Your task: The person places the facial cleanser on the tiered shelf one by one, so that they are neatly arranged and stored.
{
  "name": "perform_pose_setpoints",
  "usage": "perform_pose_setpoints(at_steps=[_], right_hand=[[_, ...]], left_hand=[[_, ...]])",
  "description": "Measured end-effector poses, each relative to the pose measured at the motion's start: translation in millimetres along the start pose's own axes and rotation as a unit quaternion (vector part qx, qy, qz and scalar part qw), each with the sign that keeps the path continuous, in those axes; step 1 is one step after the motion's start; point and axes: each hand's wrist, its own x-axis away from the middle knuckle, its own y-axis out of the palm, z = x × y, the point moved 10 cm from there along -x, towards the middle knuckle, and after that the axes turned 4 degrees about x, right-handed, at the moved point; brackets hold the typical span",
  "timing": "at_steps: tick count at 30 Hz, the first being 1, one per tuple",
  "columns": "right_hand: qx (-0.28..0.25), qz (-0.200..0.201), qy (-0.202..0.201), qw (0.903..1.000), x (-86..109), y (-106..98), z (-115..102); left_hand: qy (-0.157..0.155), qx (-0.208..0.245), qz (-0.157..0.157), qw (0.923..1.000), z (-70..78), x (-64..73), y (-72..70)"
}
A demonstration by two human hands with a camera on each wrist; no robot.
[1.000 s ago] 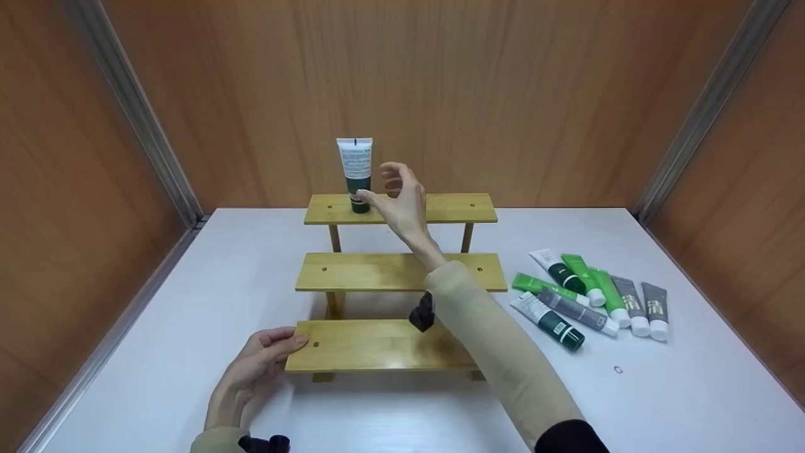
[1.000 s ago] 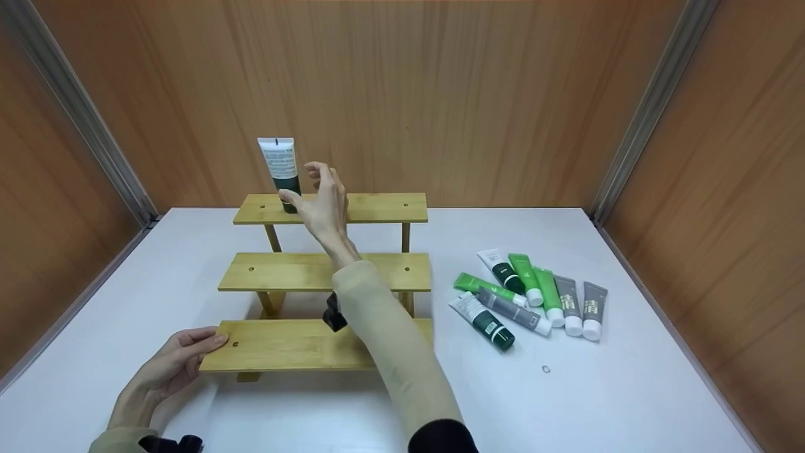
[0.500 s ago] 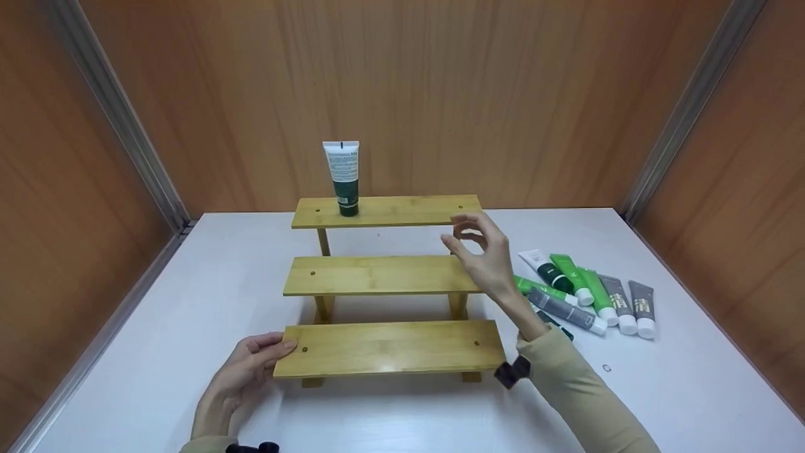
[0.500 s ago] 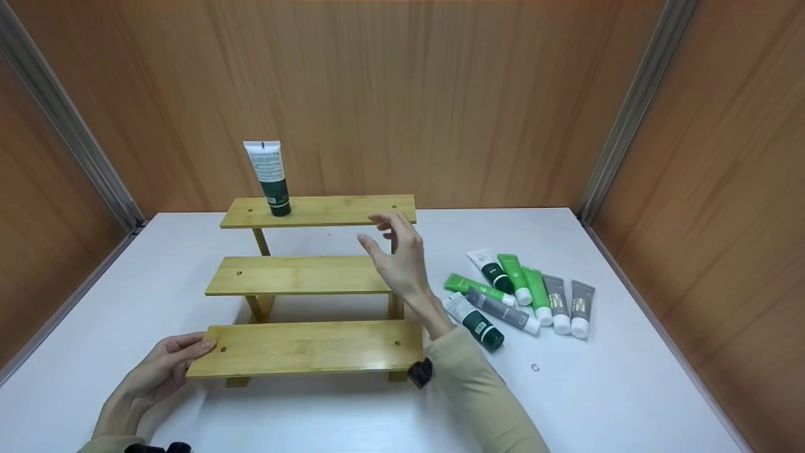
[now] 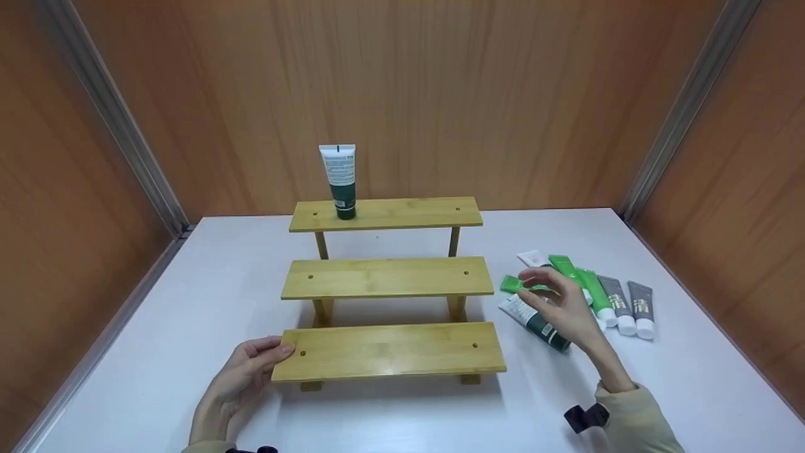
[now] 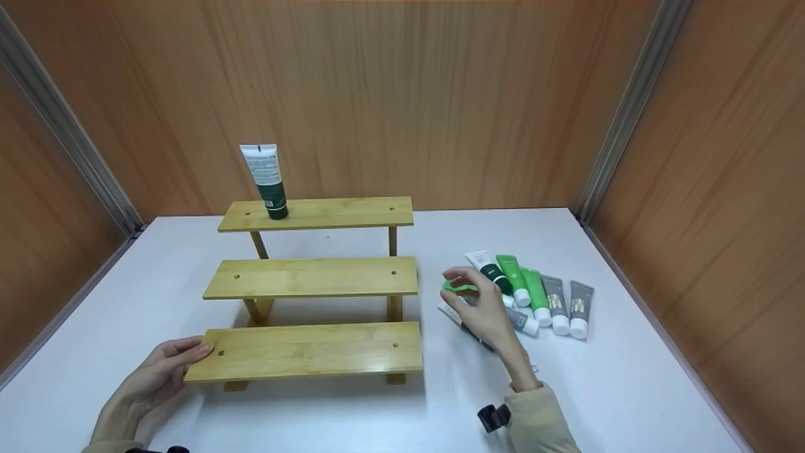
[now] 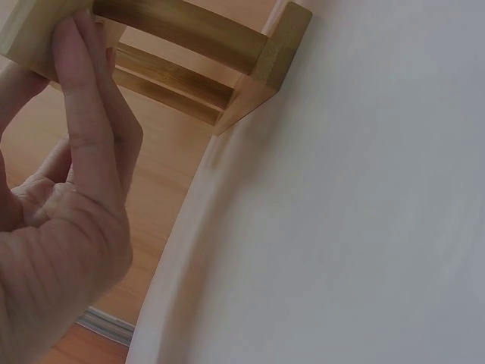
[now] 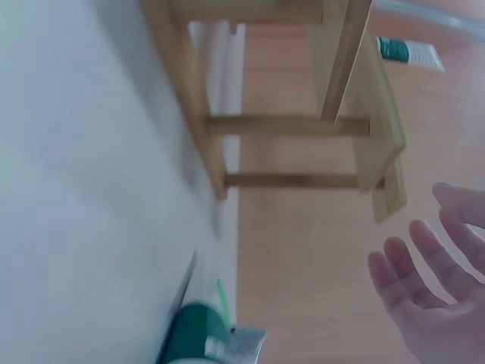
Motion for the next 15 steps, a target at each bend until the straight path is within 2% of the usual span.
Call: perform_pose_setpoints(at_steps=[4, 10, 15], right_hand=[[0.011, -0.036, 0.011, 0.9992, 9.7, -5.9, 16.2], [0.036, -0.085, 0.041, 0.9949, 21.6, -10.0, 37.1], [0.052, -0.111, 0.051, 0.9912, 27.4, -10.9, 48.4]], left_hand=[[-0.003, -0.001, 0.008, 1.0000, 0.7, 0.2, -1.3], [0.000, -0.011, 0.001, 0.9999, 0.5, 0.1, 0.1], [0.005, -0.020, 0.001, 0.9998, 1.4, 0.0, -0.8]])
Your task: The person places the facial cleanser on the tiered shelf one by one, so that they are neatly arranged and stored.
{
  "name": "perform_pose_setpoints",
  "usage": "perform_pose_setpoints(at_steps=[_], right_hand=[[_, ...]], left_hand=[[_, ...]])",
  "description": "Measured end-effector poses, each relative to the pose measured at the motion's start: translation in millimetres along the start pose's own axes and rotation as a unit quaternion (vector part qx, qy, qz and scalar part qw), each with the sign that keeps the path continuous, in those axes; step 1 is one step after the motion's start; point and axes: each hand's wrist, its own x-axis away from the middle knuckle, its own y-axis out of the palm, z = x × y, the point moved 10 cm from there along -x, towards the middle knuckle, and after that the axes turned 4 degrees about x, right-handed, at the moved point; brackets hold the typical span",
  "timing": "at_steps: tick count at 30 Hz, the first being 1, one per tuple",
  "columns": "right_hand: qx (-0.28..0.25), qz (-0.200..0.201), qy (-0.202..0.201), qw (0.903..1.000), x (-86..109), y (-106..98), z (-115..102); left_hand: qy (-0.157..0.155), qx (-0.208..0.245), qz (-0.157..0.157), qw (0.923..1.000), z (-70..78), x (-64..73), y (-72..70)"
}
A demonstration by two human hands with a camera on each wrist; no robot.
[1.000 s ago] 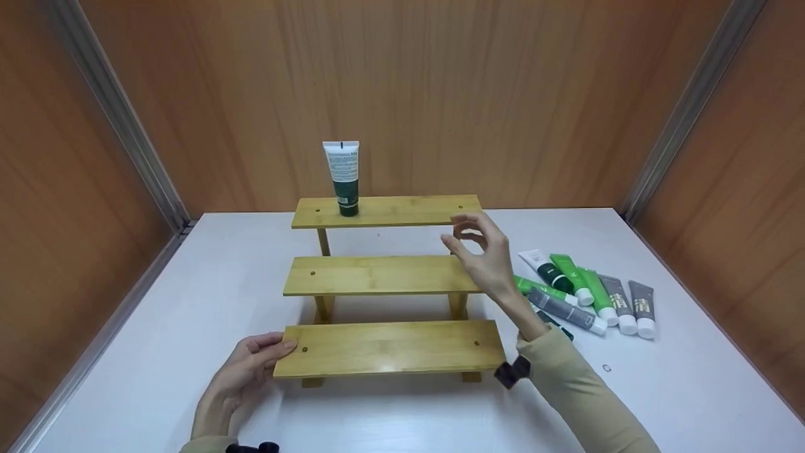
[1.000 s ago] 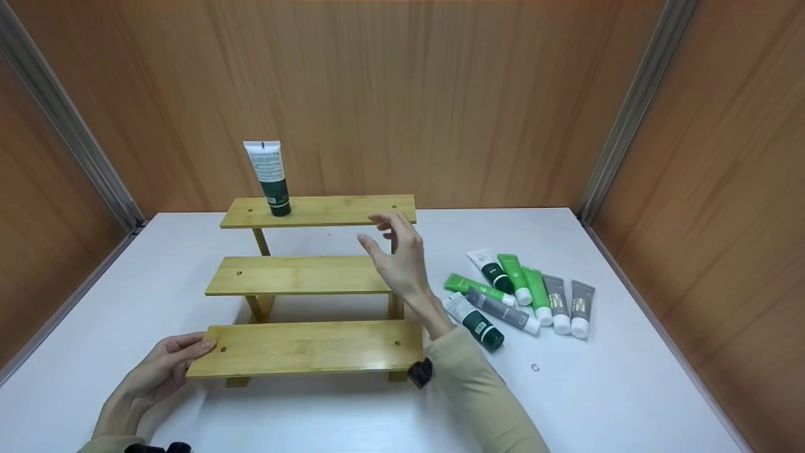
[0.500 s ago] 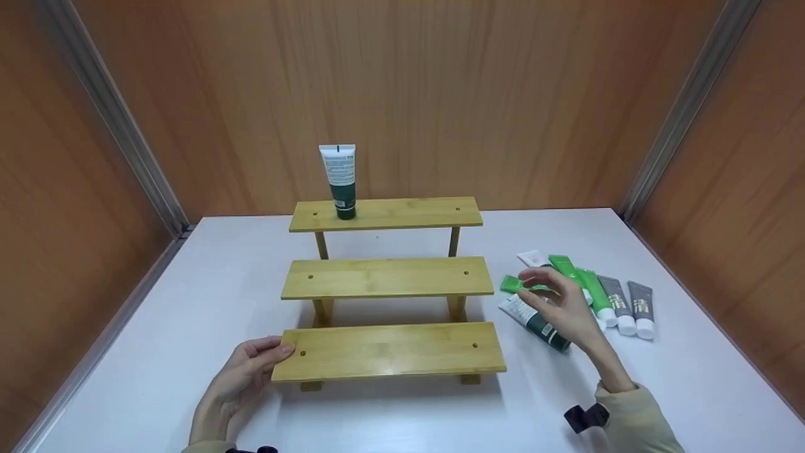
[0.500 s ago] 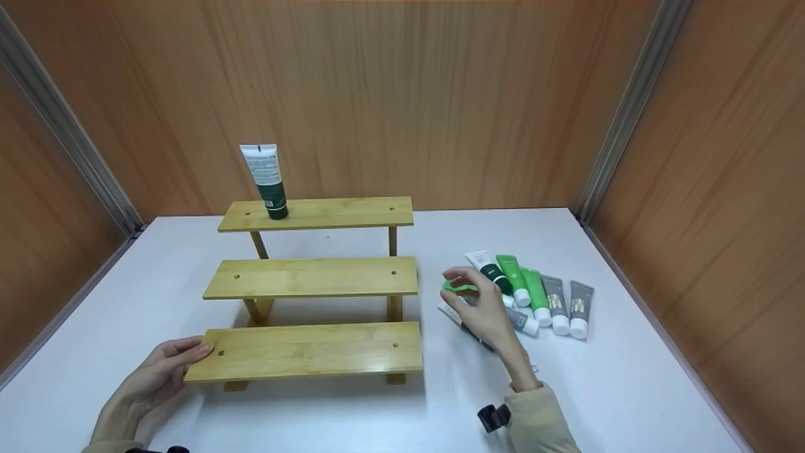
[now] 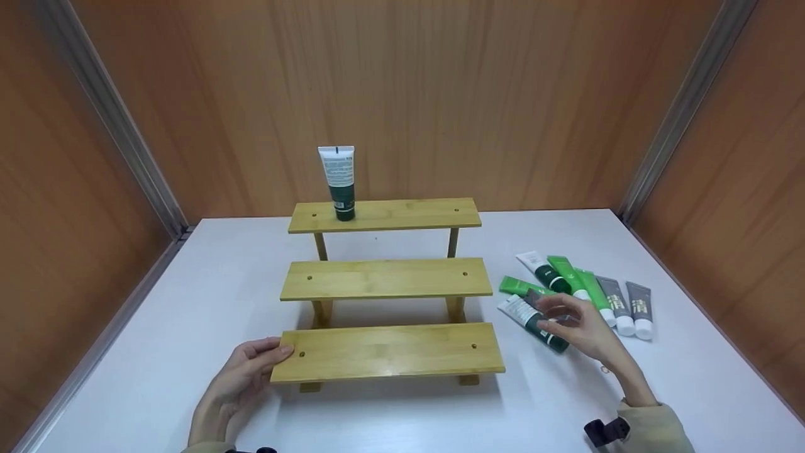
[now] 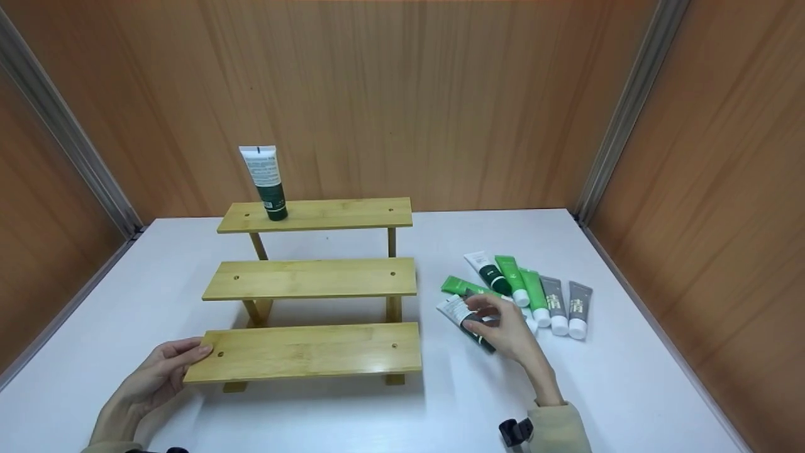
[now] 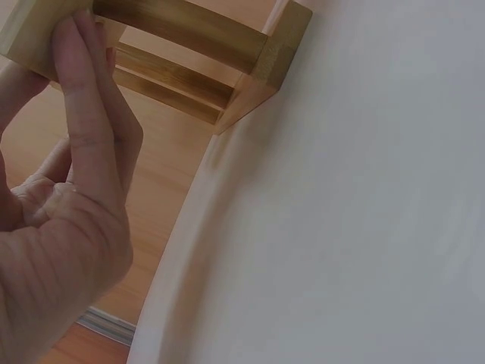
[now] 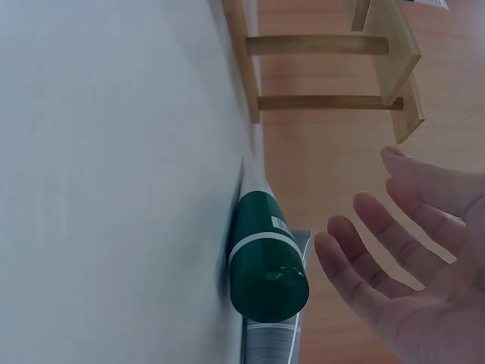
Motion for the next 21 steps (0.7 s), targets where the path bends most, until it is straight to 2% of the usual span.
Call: perform_pose_setpoints(at_steps=[5, 15, 21], right_hand=[[0.007, -0.009, 0.003, 0.9999, 0.5, 0.7, 8.0], [0.005, -0.021, -0.003, 0.9998, 2.7, 5.5, 13.0], [0.014, -0.029, -0.021, 0.9993, 2.6, 8.0, 10.4]], left_hand=[[-0.001, -0.003, 0.007, 1.0000, -0.1, -0.6, -1.6], [0.012, 0.031, -0.027, 0.9991, 1.2, 1.2, 3.2], [0.005, 0.026, -0.013, 0.9996, -0.7, -0.5, -0.1]])
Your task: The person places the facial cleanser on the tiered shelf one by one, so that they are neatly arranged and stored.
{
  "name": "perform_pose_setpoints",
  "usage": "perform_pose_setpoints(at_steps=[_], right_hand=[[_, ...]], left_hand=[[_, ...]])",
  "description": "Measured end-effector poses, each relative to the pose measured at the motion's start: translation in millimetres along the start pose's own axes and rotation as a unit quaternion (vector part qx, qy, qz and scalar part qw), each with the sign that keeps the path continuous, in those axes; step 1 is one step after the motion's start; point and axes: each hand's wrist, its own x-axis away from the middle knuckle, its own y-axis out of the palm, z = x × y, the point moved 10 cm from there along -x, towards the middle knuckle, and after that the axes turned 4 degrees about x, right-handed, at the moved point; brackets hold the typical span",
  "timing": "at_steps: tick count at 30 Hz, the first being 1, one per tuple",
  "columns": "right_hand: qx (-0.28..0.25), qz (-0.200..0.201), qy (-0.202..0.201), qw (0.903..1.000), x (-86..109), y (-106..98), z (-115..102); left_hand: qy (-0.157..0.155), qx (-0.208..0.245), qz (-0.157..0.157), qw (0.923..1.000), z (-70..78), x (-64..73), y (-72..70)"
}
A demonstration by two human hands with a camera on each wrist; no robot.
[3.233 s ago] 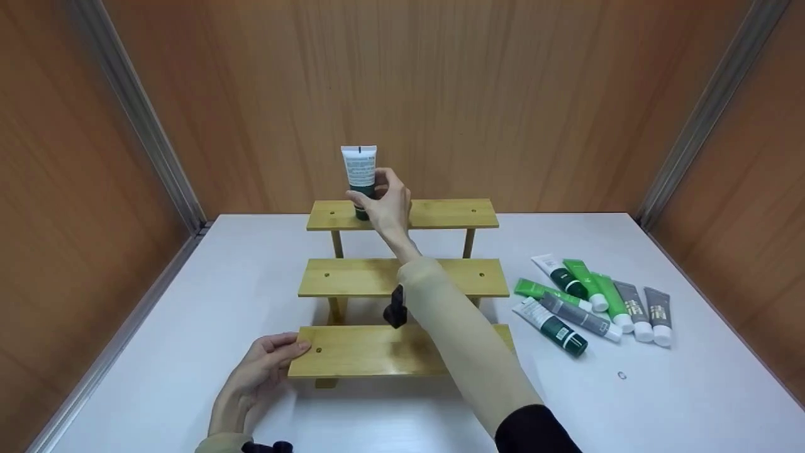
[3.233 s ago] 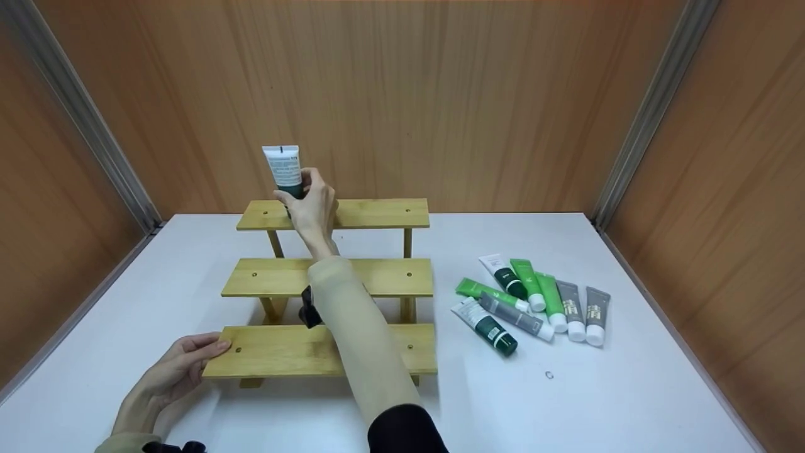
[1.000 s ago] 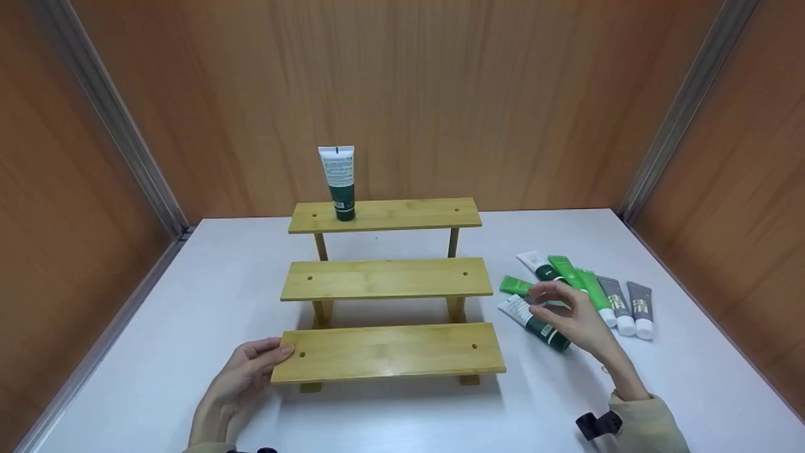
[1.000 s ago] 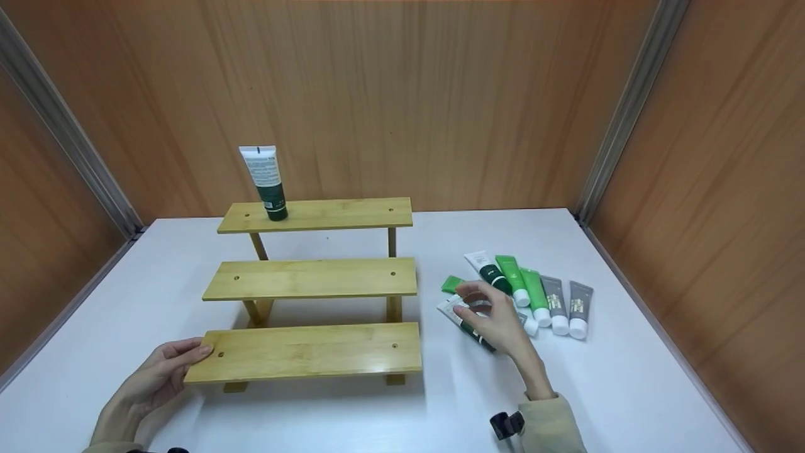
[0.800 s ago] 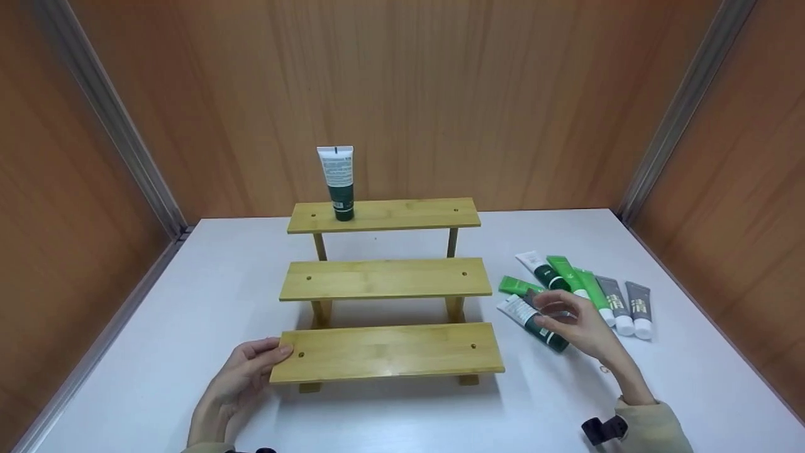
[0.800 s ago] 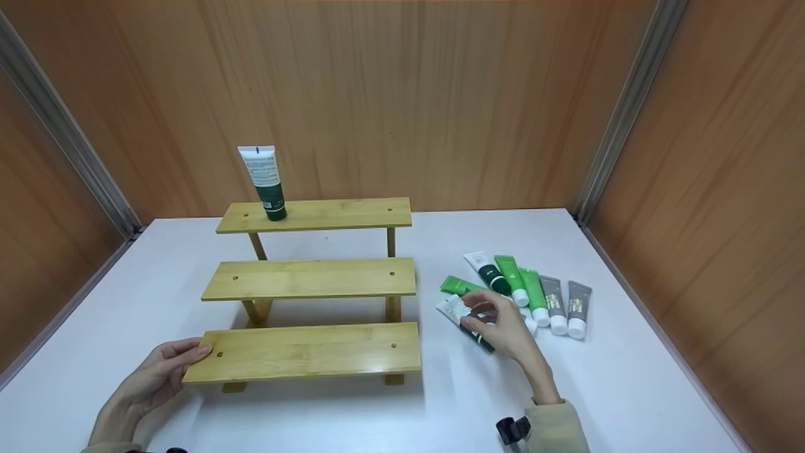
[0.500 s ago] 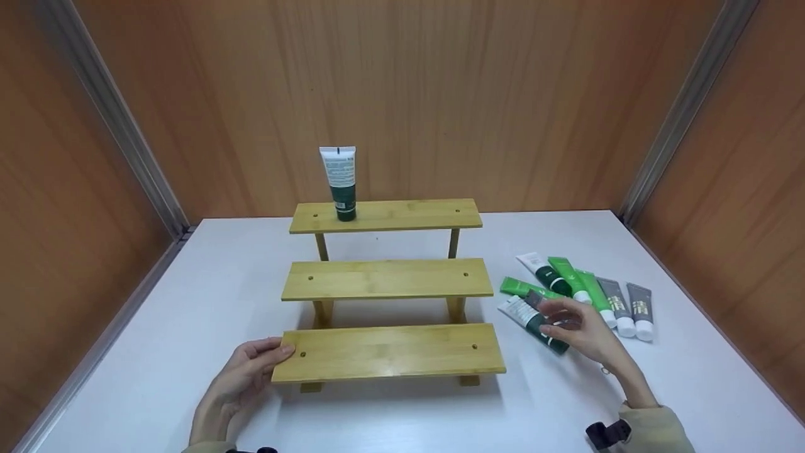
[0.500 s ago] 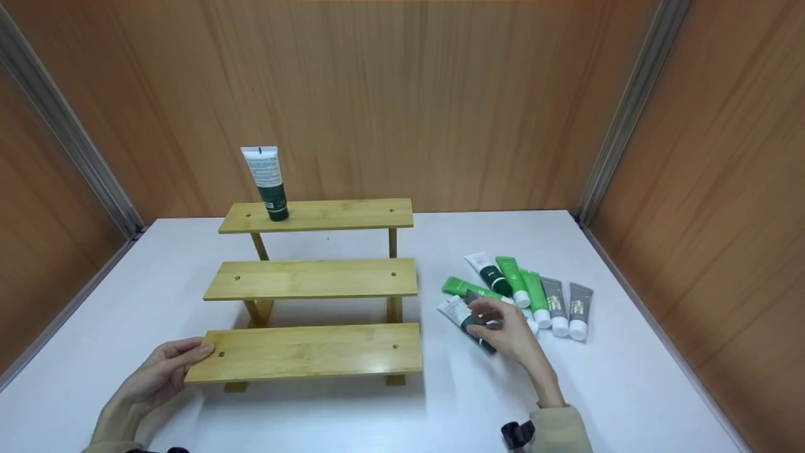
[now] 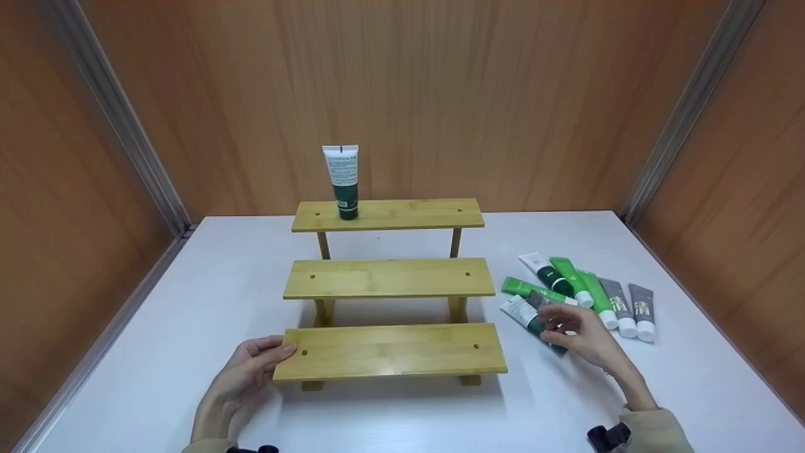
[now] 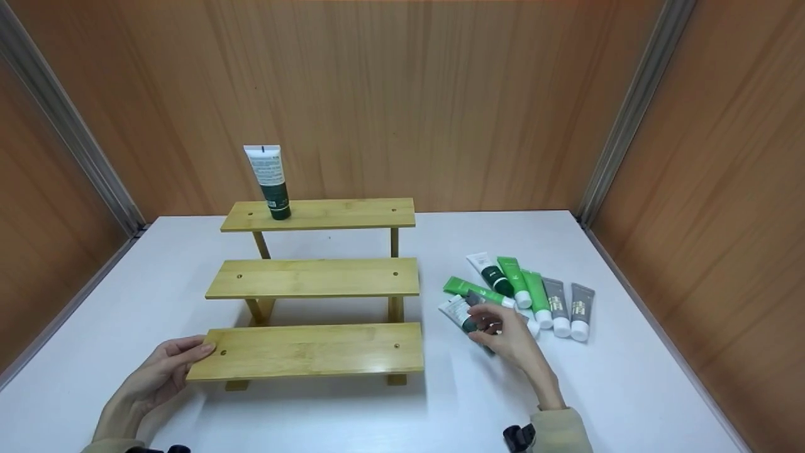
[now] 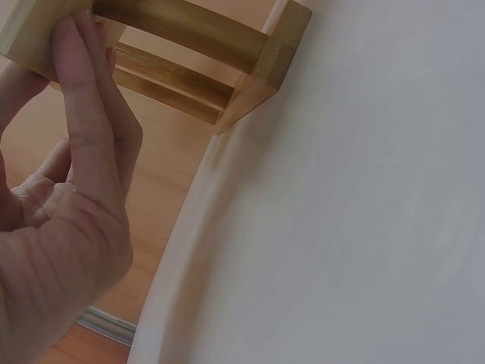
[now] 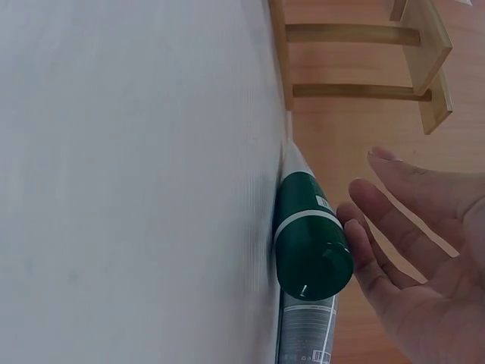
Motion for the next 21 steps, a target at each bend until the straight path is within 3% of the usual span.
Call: perform_pose_setpoints(at_steps=[15, 21], right_hand=[[0.066, 0.044, 0.054, 0.9953, -4.6, -7.5, 14.1], [0.104, 0.041, 0.083, 0.9903, -6.1, -8.2, 20.7]], left_hand=[[-0.002, -0.018, 0.015, 0.9997, -0.4, 0.9, -0.9], [0.003, -0.032, 0.016, 0.9993, 0.6, 1.2, -0.5]])
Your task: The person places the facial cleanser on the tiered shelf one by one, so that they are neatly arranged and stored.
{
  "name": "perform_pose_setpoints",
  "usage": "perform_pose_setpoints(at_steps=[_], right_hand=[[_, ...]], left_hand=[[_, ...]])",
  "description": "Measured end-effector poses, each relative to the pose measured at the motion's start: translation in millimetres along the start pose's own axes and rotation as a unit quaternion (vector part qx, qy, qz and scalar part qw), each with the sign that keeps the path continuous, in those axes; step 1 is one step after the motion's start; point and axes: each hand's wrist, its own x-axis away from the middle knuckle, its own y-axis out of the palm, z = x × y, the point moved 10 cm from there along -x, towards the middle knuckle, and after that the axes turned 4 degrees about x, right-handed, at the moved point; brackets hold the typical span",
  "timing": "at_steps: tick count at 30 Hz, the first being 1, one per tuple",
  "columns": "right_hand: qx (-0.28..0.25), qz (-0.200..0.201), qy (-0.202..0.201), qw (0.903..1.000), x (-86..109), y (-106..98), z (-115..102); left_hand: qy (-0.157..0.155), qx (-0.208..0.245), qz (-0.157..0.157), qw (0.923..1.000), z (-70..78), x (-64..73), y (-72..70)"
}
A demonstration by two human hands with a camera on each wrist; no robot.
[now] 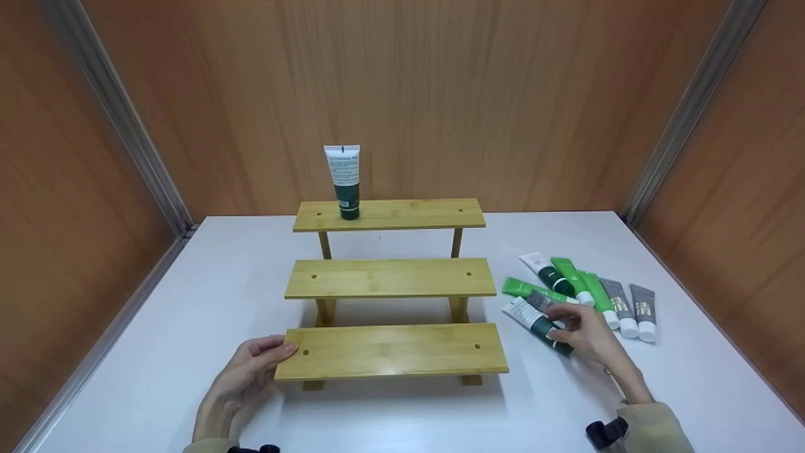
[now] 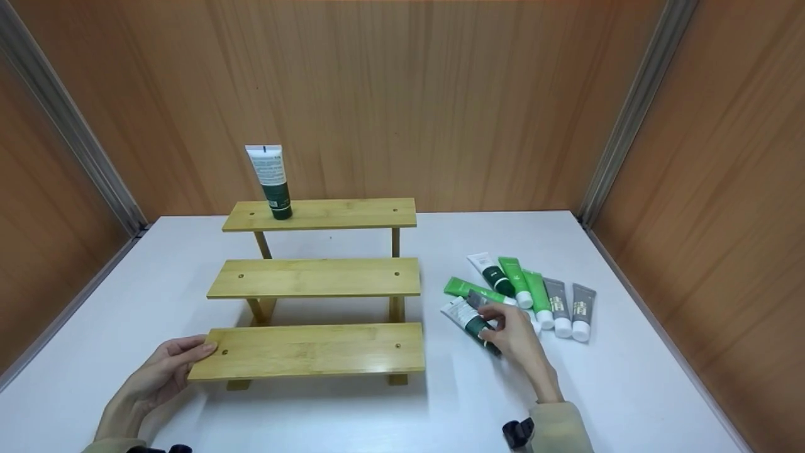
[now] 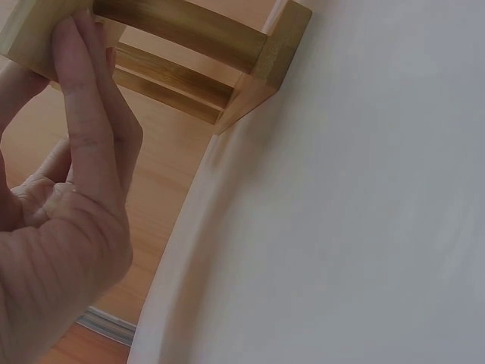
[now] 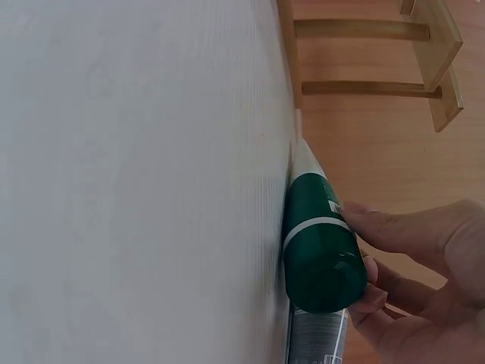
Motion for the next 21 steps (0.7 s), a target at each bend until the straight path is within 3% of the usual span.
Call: perform_pose_setpoints(at_steps=[21], right_hand=[[0.042, -0.080, 0.052, 0.9945, -0.3, 9.0, 11.5]], left_hand=[[-0.008, -0.005, 0.018, 0.9998, -2.4, -2.6, -4.0]])
